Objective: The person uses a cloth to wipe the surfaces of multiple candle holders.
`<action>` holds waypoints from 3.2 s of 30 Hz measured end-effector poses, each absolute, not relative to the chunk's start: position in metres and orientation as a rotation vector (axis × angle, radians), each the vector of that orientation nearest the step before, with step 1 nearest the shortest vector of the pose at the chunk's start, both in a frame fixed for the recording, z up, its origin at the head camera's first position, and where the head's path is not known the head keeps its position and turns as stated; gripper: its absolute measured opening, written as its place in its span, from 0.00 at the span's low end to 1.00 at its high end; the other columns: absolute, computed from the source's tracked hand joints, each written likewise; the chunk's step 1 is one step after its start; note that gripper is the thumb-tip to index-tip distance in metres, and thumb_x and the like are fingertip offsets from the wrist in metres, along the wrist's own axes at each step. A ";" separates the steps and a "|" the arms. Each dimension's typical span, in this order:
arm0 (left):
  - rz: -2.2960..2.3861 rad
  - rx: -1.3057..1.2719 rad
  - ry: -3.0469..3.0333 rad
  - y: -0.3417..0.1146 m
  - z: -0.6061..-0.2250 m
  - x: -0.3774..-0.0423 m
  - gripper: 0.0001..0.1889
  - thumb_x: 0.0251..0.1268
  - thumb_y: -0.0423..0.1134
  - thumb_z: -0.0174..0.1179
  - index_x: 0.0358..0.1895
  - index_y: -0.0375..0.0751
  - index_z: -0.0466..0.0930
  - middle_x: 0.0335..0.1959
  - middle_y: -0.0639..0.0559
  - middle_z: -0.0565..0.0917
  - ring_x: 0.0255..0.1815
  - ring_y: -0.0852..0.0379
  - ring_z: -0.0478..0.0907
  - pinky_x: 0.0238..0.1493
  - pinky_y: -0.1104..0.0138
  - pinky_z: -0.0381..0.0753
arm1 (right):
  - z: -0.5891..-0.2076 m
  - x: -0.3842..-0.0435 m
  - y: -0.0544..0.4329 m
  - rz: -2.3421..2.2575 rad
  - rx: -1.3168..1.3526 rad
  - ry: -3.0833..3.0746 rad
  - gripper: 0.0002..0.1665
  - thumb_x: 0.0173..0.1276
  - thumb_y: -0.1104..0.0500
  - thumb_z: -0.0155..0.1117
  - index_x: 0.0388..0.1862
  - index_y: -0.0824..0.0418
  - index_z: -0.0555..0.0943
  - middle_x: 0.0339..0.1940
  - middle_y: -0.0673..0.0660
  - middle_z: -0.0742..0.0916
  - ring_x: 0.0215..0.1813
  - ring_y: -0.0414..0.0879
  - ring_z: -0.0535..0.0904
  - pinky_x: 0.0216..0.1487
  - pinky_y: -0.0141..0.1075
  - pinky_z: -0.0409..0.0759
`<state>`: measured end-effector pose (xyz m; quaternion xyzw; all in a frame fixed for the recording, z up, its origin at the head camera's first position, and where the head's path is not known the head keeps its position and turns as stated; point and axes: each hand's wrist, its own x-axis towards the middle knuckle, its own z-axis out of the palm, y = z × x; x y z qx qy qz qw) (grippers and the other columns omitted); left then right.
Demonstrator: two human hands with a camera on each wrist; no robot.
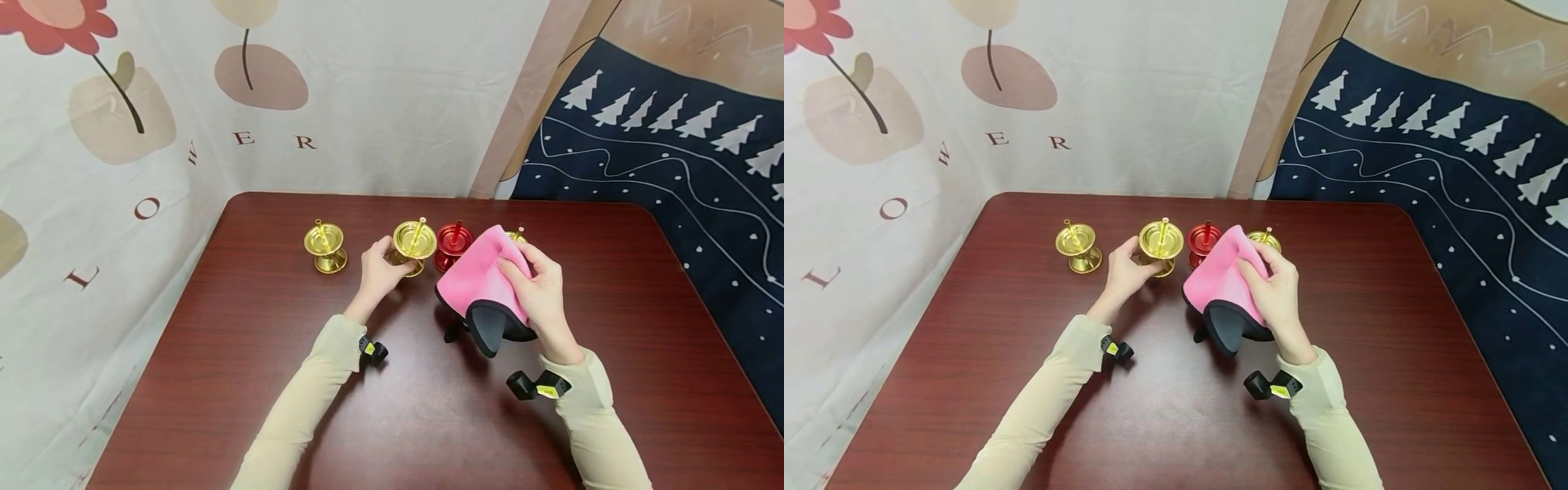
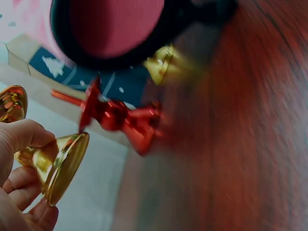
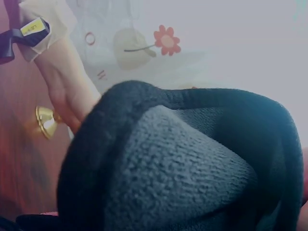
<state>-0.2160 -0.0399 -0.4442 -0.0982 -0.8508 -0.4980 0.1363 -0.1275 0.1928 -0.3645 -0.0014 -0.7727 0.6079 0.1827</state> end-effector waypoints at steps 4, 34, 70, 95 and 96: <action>-1.358 -0.405 -2.461 -0.036 -0.432 -0.208 0.17 0.35 0.37 0.73 0.29 0.39 0.74 0.30 0.46 0.80 0.37 0.48 0.74 0.36 0.56 0.71 | -0.362 -0.135 0.185 1.785 -0.006 -2.175 0.18 0.63 0.64 0.63 0.51 0.68 0.79 0.35 0.43 0.83 0.32 0.41 0.77 0.31 0.28 0.77; -1.098 -0.597 -2.196 -0.012 -0.401 -0.181 0.08 0.50 0.23 0.57 0.34 0.35 0.78 0.34 0.45 0.79 0.43 0.51 0.73 0.40 0.62 0.75 | -0.355 -0.149 0.169 2.005 0.303 -2.247 0.37 0.55 0.69 0.69 0.66 0.61 0.70 0.56 0.58 0.79 0.49 0.46 0.74 0.47 0.28 0.77; -1.046 -0.679 -2.175 -0.009 -0.400 -0.181 0.07 0.64 0.29 0.51 0.37 0.36 0.79 0.35 0.47 0.80 0.45 0.52 0.72 0.49 0.63 0.72 | -0.352 -0.147 0.162 1.900 0.069 -2.116 0.25 0.54 0.66 0.71 0.52 0.66 0.79 0.42 0.49 0.83 0.41 0.45 0.78 0.39 0.28 0.79; -1.352 -0.602 -2.104 -0.012 -0.392 -0.184 0.16 0.37 0.31 0.72 0.32 0.36 0.77 0.30 0.46 0.80 0.41 0.50 0.73 0.39 0.61 0.74 | -0.346 -0.140 0.167 0.804 0.730 -2.215 0.23 0.51 0.80 0.57 0.46 0.69 0.82 0.47 0.65 0.84 0.49 0.59 0.74 0.52 0.47 0.72; -1.348 -0.601 -2.096 -0.011 -0.392 -0.184 0.16 0.37 0.32 0.72 0.32 0.36 0.77 0.30 0.47 0.80 0.41 0.50 0.73 0.40 0.61 0.74 | -0.346 -0.138 0.166 0.727 0.745 -2.222 0.22 0.51 0.80 0.57 0.45 0.70 0.81 0.47 0.65 0.83 0.49 0.60 0.74 0.52 0.48 0.73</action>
